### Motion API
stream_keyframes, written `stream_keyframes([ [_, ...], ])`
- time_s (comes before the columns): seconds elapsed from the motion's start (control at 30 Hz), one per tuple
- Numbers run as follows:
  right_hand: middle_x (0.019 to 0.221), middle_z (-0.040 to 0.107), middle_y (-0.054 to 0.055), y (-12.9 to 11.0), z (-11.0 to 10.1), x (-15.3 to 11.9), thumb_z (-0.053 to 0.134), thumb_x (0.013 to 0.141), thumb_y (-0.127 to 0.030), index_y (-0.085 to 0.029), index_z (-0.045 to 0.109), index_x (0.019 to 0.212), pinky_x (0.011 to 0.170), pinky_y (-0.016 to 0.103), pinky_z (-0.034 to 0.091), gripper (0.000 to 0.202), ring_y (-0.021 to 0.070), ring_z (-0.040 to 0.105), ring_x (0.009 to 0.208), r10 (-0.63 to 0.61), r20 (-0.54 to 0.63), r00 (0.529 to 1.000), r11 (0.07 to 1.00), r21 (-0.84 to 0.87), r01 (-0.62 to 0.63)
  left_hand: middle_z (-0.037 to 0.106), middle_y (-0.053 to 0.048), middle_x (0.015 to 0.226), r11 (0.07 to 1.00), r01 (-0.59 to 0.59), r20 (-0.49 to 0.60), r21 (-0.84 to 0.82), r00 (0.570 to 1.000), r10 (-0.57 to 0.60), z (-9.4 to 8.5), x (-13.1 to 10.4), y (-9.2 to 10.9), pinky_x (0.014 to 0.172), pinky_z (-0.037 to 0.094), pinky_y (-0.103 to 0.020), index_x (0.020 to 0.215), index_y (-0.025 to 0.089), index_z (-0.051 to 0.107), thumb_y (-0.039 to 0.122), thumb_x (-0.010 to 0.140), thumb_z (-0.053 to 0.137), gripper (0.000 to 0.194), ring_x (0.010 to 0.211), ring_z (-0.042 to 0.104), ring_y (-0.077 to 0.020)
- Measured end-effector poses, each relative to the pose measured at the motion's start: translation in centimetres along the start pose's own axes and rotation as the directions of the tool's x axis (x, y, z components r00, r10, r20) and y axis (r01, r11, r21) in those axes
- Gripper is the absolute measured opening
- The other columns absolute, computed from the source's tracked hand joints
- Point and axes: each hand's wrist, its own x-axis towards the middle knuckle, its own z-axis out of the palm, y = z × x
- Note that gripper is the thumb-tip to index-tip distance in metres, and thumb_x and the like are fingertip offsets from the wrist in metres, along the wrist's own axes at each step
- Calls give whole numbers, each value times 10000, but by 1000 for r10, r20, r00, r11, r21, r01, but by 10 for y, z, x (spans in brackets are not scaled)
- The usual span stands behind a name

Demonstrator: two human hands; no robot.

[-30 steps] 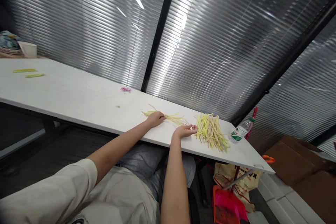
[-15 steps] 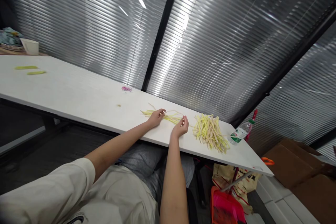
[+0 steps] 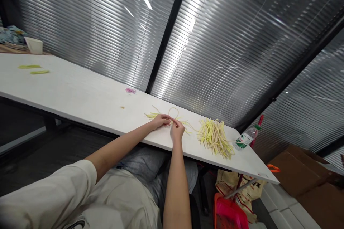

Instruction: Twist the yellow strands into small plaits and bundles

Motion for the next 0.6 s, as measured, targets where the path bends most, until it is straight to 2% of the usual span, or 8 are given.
stream_keyframes([
  [0.1, 923, 706, 87, 1, 1, 0, 468, 763, -283, -136, 715, 903, 784, 291, 482, 320, 180, 632, 870, 31, 42, 999, 999, 40, -33, 657, -47, 691, 1000, 5, 11, -7, 1000, -5, 1, -2, 3, 609, 466, -259, 851, 110, 650, 215, 617, 754, 277, 638, 609, -126],
  [0.23, 914, 708, 102, 3, 2, 2, 564, 736, -375, -127, 707, 944, 708, 293, 499, 355, 184, 637, 800, 73, 91, 993, 996, 42, -77, 653, -45, 686, 999, 1, 24, -32, 1000, -1, 2, -4, 5, 625, 469, -266, 830, 106, 647, 171, 609, 743, 250, 634, 597, -122],
  [0.4, 920, 703, 124, 4, 3, 3, 628, 703, -407, -102, 701, 957, 676, 291, 506, 403, 172, 635, 730, 79, 109, 991, 993, 80, -88, 657, -49, 709, 995, 17, 17, -103, 1000, -15, -1, -3, 4, 633, 473, -259, 838, 106, 636, 101, 589, 732, 267, 628, 604, -116],
  [0.6, 960, 692, 128, 6, 3, 2, 683, 658, -423, -103, 690, 984, 681, 303, 513, 457, 177, 630, 750, 64, 107, 992, 991, 106, -75, 633, -24, 660, 983, 22, -27, -180, 999, -27, -4, 1, 0, 629, 474, -243, 827, 108, 603, 58, 533, 755, 334, 597, 604, -108],
])
